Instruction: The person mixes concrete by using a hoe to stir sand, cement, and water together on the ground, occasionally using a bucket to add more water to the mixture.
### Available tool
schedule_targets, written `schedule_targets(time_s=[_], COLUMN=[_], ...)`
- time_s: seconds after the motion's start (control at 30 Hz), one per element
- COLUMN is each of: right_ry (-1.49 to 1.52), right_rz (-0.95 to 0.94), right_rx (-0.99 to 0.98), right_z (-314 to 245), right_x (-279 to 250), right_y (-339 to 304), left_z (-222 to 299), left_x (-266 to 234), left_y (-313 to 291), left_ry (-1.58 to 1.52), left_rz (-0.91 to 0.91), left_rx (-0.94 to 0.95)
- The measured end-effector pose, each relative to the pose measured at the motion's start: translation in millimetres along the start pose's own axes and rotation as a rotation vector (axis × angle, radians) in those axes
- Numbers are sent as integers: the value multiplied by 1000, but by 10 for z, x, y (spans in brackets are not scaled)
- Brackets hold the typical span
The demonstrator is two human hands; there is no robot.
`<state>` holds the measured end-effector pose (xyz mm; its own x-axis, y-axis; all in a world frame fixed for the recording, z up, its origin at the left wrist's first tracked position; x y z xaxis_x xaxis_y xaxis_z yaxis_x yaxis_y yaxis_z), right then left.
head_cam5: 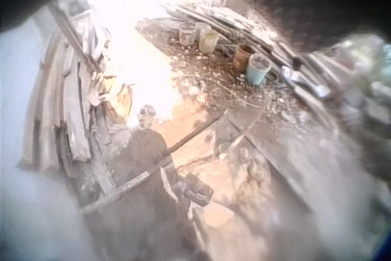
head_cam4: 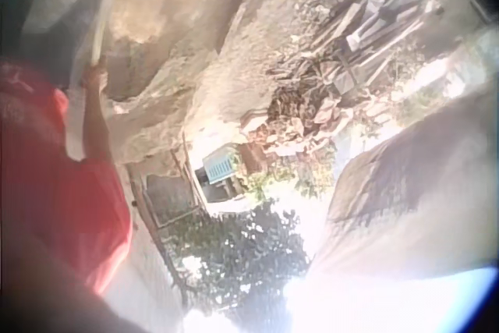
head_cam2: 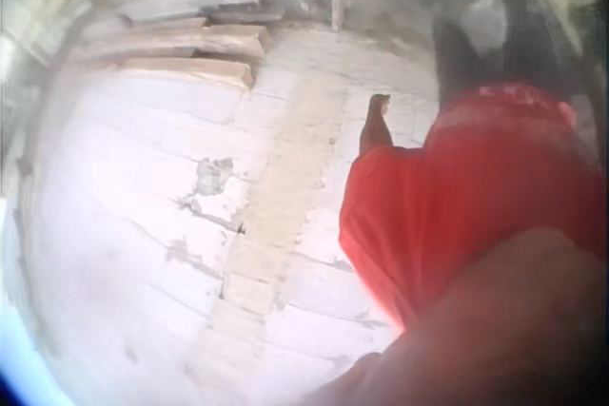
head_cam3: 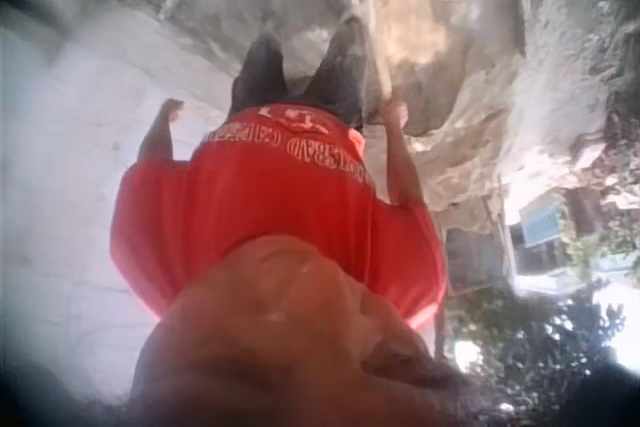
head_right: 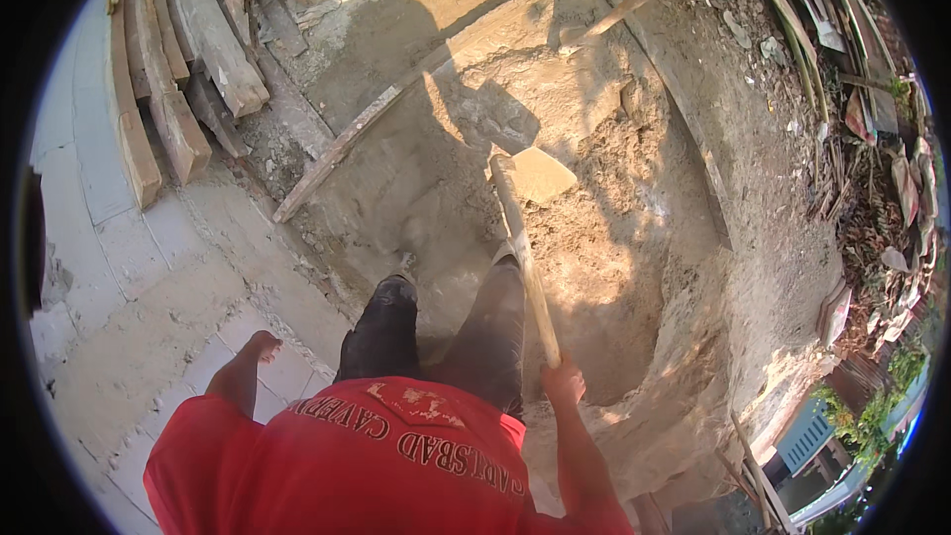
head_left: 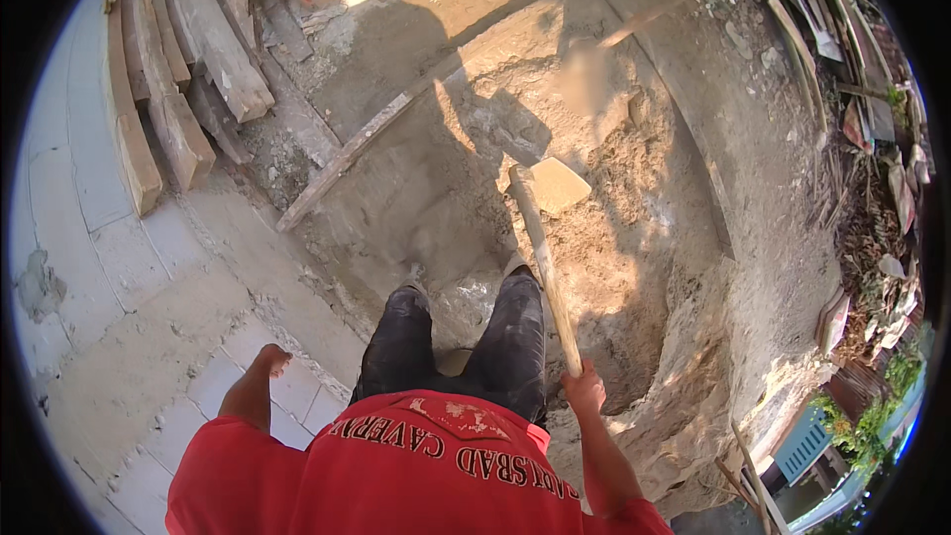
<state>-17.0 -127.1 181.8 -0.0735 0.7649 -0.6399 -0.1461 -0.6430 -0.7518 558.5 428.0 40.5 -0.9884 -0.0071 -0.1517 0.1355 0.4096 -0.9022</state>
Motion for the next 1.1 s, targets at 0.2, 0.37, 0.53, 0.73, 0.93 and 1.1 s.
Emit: schedule_targets(time_s=[0.2, 0.37, 0.53, 0.73, 0.93, 1.1], right_ry=[802, 1754, 2131, 2341, 2363, 2143], right_rz=[57, -154, -215, -233, -394, -465], right_rx=[153, 480, 557, 722, 764, 672], right_z=[268, 476, 1001, 1581, 2167, 3126], right_x=[946, 1175, 1805, 2687, 2966, 3051], right_y=[-494, -649, -957, -1529, -1361, -1128], left_z=[2225, 4067, 4261, 3465, 2988, 3199], left_x=[-734, -264, 644, 1570, 1245, 1994], left_y=[-545, -2887, -3743, -2984, -1865, -2577], left_ry=[-567, -446, -123, 543, 621, 63], left_rz=[137, 13, -215, 13, 193, 145], left_rx=[664, 1216, 1504, 1161, 874, 739])
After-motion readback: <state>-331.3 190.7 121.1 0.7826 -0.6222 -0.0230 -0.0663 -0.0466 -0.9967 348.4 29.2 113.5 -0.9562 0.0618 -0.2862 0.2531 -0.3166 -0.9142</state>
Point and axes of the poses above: each hand's wrist, its own y-axis towards the middle knuckle, its own x-axis out of the palm, z = x × y, the point moved 5 cm from there along y, towards the middle knuckle, and after that the axes turned 1 degree about -x, right-handed, at the moved point
